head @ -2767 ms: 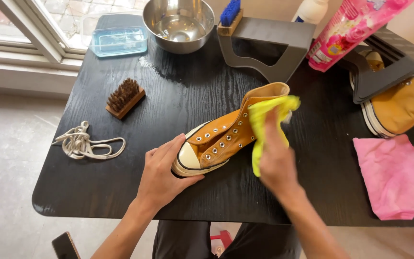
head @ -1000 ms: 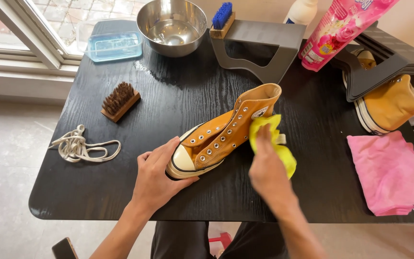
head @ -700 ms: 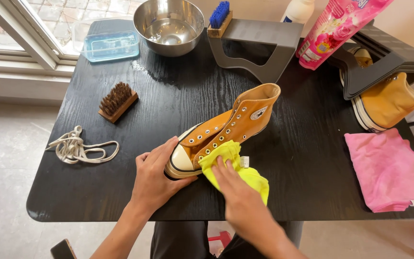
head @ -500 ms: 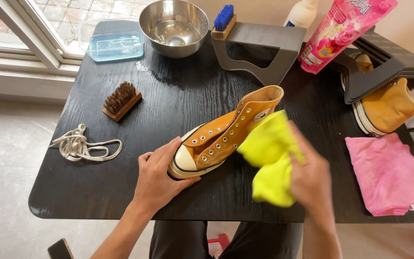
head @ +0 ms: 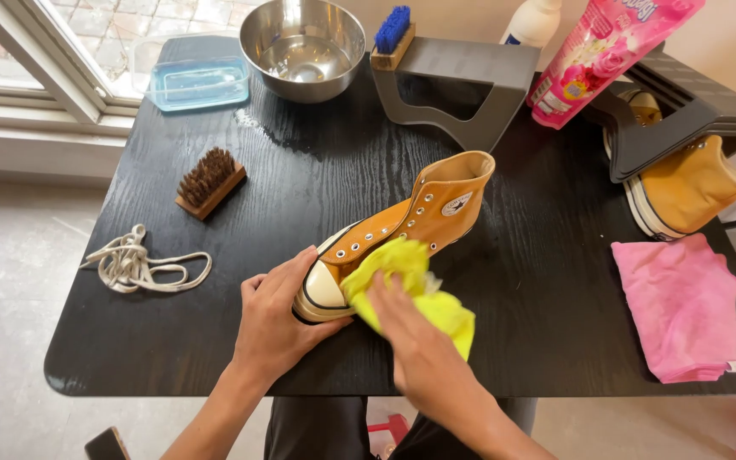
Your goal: Wiping a yellow high-top sneaker clean using a yellow microfiber cloth on a workspace.
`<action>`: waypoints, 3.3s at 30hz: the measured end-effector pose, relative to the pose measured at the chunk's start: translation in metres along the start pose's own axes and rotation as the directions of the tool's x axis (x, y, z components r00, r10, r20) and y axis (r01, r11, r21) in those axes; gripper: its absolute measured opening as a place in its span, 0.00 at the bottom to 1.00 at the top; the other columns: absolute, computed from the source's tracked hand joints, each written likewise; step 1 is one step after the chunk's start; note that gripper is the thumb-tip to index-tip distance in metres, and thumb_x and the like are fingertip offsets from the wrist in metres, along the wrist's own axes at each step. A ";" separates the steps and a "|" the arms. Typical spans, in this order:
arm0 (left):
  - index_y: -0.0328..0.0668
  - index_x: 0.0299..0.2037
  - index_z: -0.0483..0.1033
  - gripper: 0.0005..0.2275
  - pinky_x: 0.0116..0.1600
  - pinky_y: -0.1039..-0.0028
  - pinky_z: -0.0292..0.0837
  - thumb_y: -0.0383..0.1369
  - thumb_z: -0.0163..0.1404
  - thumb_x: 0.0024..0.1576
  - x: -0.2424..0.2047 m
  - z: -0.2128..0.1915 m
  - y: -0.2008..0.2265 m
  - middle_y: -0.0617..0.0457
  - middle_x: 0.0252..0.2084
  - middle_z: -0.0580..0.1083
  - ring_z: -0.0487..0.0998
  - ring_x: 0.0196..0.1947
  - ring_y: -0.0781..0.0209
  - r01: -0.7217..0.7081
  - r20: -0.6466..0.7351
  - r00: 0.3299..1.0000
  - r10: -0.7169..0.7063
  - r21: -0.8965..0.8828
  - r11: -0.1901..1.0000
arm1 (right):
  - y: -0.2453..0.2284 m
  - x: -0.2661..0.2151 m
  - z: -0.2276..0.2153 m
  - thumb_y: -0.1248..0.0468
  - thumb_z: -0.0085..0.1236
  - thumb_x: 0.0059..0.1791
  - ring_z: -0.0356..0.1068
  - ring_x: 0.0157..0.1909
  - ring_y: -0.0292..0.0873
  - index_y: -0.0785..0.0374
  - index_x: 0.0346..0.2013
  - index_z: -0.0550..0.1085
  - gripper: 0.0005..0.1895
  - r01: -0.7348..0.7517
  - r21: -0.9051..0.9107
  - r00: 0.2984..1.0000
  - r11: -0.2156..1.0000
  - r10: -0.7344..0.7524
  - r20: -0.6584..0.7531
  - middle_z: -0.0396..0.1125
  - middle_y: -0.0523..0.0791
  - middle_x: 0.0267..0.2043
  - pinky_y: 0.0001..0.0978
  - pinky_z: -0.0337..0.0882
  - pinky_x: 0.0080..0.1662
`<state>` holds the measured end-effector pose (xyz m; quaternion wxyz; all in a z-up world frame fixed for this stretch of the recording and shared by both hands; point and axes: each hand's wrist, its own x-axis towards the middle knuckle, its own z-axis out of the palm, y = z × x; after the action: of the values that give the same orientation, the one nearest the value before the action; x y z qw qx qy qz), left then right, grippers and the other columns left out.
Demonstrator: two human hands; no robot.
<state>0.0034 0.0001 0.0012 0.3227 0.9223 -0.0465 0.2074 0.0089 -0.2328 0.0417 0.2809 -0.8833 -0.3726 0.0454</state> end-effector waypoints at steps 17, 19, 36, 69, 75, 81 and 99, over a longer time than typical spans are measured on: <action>0.48 0.66 0.68 0.45 0.57 0.64 0.57 0.48 0.74 0.36 -0.002 -0.001 0.000 0.55 0.64 0.74 0.74 0.63 0.62 0.017 0.028 0.999 -0.016 -0.024 1.000 | 0.074 0.036 -0.032 0.81 0.35 0.44 0.46 0.80 0.54 0.67 0.76 0.52 0.42 -0.130 -0.064 0.807 0.989 0.068 -0.586 0.48 0.55 0.79 0.43 0.46 0.75; 0.49 0.65 0.68 0.45 0.56 0.66 0.56 0.49 0.73 0.35 0.000 -0.001 -0.001 0.56 0.64 0.74 0.74 0.62 0.64 0.011 0.010 1.000 -0.010 -0.016 1.000 | 0.063 0.042 -0.006 0.84 0.33 0.44 0.38 0.82 0.56 0.71 0.75 0.49 0.42 0.006 -0.061 0.887 0.998 -0.033 -0.461 0.44 0.57 0.79 0.47 0.35 0.79; 0.49 0.65 0.69 0.45 0.56 0.65 0.57 0.47 0.74 0.34 -0.002 -0.002 0.000 0.55 0.65 0.74 0.74 0.63 0.61 0.027 0.018 0.999 -0.026 -0.036 0.999 | 0.022 0.006 -0.080 0.77 0.38 0.29 0.56 0.76 0.42 0.60 0.68 0.66 0.49 -0.148 0.408 0.965 0.901 0.223 -0.141 0.60 0.46 0.74 0.33 0.50 0.73; 0.64 0.56 0.72 0.23 0.58 0.48 0.57 0.39 0.60 0.48 0.012 -0.007 0.030 0.49 0.72 0.62 0.65 0.67 0.48 -0.394 -0.003 0.900 0.436 0.424 0.816 | 0.065 -0.052 -0.075 0.69 0.46 0.54 0.68 0.59 0.45 0.65 0.66 0.68 0.23 -0.308 0.778 0.532 0.547 0.777 -0.336 0.68 0.50 0.60 0.36 0.71 0.56; 0.64 0.55 0.75 0.16 0.59 0.49 0.55 0.37 0.58 0.56 0.014 -0.004 0.027 0.54 0.71 0.65 0.67 0.66 0.50 -0.479 0.016 0.856 0.517 0.398 0.782 | 0.074 -0.056 -0.070 0.68 0.46 0.55 0.69 0.59 0.46 0.64 0.65 0.68 0.22 -0.299 0.782 0.520 0.547 0.780 -0.347 0.68 0.49 0.60 0.36 0.72 0.54; 0.60 0.50 0.78 0.13 0.60 0.49 0.54 0.36 0.63 0.57 0.013 -0.003 0.023 0.59 0.63 0.71 0.69 0.64 0.53 -0.527 -0.008 0.834 0.551 0.278 0.803 | 0.096 -0.051 -0.066 0.65 0.47 0.55 0.69 0.59 0.45 0.62 0.70 0.65 0.26 -0.141 0.808 0.467 0.572 0.758 -0.455 0.66 0.49 0.63 0.37 0.74 0.56; 0.52 0.77 0.50 0.48 0.62 0.39 0.43 0.41 0.66 0.46 0.022 -0.013 0.005 0.53 0.76 0.57 0.57 0.73 0.57 -0.153 0.206 0.972 0.110 0.208 0.966 | 0.097 -0.026 -0.097 0.69 0.46 0.55 0.66 0.65 0.55 0.55 0.67 0.72 0.25 -0.408 0.202 0.693 0.890 0.446 -0.567 0.70 0.51 0.62 0.48 0.63 0.65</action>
<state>0.0181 0.0052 0.0222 0.1966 0.9632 -0.1153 0.1422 0.0798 -0.3502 0.0679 0.3919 -0.9046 -0.0474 -0.1610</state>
